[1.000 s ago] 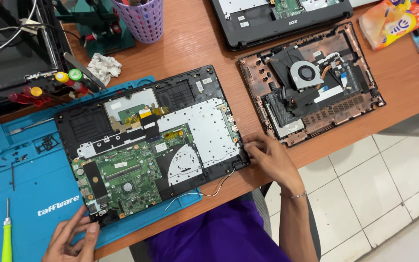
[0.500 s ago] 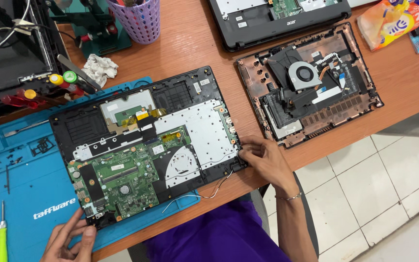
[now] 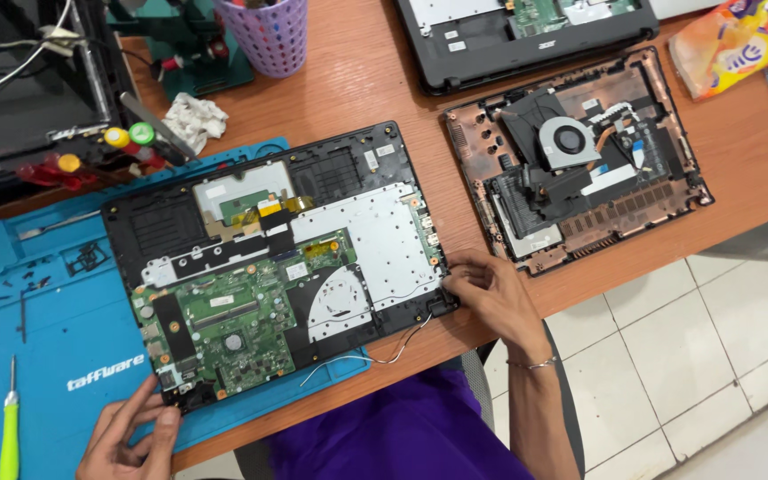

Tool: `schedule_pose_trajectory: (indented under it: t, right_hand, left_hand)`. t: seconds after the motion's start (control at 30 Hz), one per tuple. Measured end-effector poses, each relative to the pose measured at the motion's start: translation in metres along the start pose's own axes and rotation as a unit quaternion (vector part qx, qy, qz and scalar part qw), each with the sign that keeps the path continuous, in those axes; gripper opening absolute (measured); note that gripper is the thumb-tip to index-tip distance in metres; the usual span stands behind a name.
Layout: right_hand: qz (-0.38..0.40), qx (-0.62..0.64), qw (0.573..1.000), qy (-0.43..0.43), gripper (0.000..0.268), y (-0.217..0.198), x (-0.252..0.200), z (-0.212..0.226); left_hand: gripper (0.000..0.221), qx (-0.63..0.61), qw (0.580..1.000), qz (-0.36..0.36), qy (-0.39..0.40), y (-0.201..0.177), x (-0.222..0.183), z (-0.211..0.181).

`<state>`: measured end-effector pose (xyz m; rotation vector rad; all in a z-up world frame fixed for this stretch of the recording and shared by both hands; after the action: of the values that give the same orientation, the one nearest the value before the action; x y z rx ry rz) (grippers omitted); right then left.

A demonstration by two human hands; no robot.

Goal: The person uses a screwdriver to loosen components on a laptop screen assembly, detaches the screen panel from the bezel, and then handles a separate laptop base chassis containing the motherboard.

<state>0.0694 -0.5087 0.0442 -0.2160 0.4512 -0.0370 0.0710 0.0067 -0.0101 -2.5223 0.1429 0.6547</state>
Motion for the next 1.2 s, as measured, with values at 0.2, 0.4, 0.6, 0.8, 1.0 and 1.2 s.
schedule_pose_trajectory:
  t: [0.2,0.4,0.6,0.8,1.0,1.2]
  right_hand:
    - [-0.01,0.001,0.999,0.047,0.033,-0.004,-0.001,-0.014]
    - [0.012,0.012,0.999,0.027,0.037,-0.008,0.003,-0.027]
    - [0.005,-0.014,0.999,0.04,0.04,-0.018,0.01,-0.036]
    - [-0.002,-0.02,0.998,0.06,0.04,-0.02,0.009,-0.036]
    - [0.003,-0.008,0.999,0.052,0.039,-0.02,0.006,-0.034]
    - [-0.004,-0.018,0.997,0.073,0.038,-0.019,0.006,-0.026]
  left_hand:
    - [0.047,-0.055,0.995,0.005,0.089,0.004,-0.021,-0.045]
    - [0.043,-0.005,0.993,-0.049,0.104,0.004,-0.04,-0.08]
    - [0.04,0.009,0.994,-0.068,0.088,0.005,-0.045,-0.093]
    - [0.041,-0.007,0.997,-0.064,0.053,0.004,-0.046,-0.098]
    - [0.042,-0.008,0.999,-0.036,0.026,0.002,-0.048,-0.1]
    - [0.039,-0.04,0.996,-0.062,0.046,-0.001,-0.045,-0.104]
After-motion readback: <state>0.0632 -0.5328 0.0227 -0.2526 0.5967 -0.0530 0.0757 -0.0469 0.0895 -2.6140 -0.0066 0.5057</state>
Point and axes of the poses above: each hand's wrist, its own x-axis towards the middle knuckle, its own y-axis out of the palm, z = x × y, the point moved 8 cm from there along x, towards the middle knuckle, and after that the axes turned 15 degrees about z, right-handed, at the moved point
